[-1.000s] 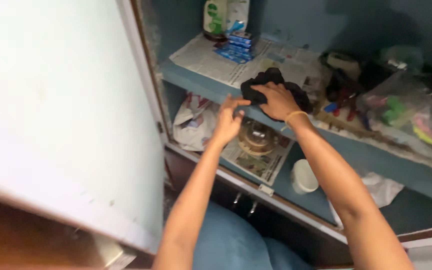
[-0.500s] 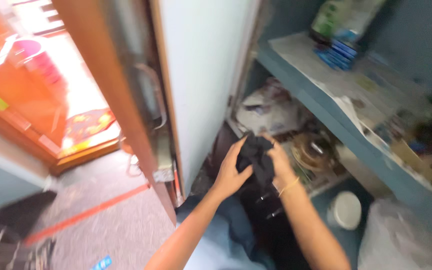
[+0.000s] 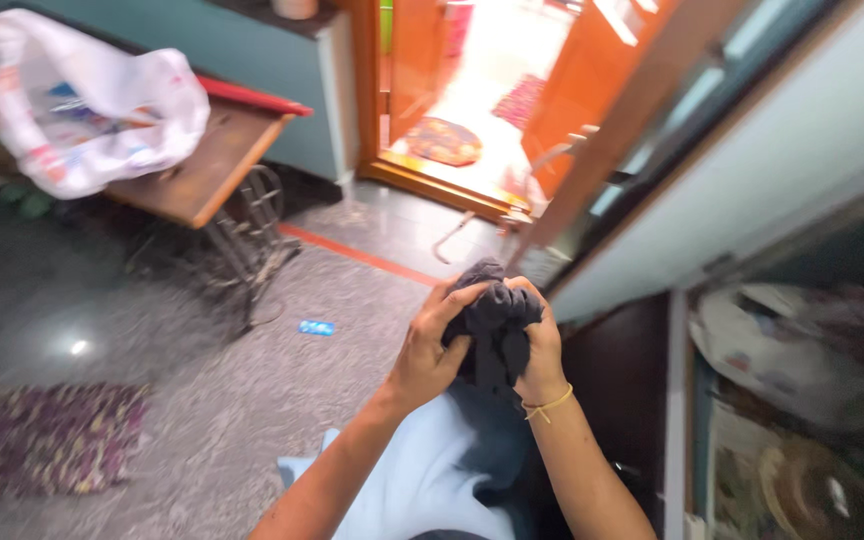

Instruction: The person unpacks supplies from a bag and arranges them into a cabinet, placing detergent sachets, a cloth, toothbrushes in a cup, soap boxes, and a plastic container onto the shelves by hand.

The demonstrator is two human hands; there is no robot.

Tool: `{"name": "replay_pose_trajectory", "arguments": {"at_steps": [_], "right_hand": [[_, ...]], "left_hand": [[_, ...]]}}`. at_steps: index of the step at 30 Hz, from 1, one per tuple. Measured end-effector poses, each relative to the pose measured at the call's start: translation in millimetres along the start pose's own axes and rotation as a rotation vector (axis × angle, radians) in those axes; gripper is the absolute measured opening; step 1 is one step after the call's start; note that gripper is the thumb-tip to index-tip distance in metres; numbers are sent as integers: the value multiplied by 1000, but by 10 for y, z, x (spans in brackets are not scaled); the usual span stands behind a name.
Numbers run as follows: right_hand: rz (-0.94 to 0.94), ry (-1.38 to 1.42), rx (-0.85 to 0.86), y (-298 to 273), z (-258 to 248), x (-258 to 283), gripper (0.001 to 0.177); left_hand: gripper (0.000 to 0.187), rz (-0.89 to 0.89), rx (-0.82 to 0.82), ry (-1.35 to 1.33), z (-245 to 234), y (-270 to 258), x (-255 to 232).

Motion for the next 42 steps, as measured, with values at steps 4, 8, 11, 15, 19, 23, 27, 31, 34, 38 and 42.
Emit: {"name": "replay_pose_trajectory", "arguments": {"at_steps": [4,8,11,15,19,23,27,31,34,38,42], "right_hand": [[75,-62,63,316,569,-324,28],[182,-103,179,674,1121,-637,60],[301,107,398,980,1534,-1025,58],[523,271,193,1545,1862,-1825,62],[398,-13,223,2096,2084,-2374,39],[410,-94,201,2363,2325,-2713,35],[428,-186,106,2647,2660,-2730,52],[390,-141,51,3056,2663,-2789,55],[331,-110,43,3513,2492,-2832,50],[262,-49,-47,4250,2237,-2765,42],[235,6,-158,5087,1921,-2699,38]], "left_hand": [[60,-47,-207,228,-673,-149,-39],[52,-51,-388,358,-1405,-275,56],[45,-31,-476,460,-2027,-361,134],[42,-82,-479,586,-2736,-562,238],[63,-121,-335,582,-3210,-674,333],[67,-229,-218,589,-3672,-834,569],[70,-299,-234,619,-4046,-808,780],[70,-257,-228,662,-4373,-669,982],[58,-275,-186,727,-4605,-500,1372],[42,-235,-37,808,-4880,-209,2176],[51,-272,-40,761,-5010,111,3015]]}}
Point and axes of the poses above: each hand's wrist, its own y-axis towards the middle knuckle, its own z-axis out of the palm, x = y × z, the point moved 2 cm from there along y, towards the middle knuckle, and after that the axes turned 14 degrees about z, right-handed, at the moved point
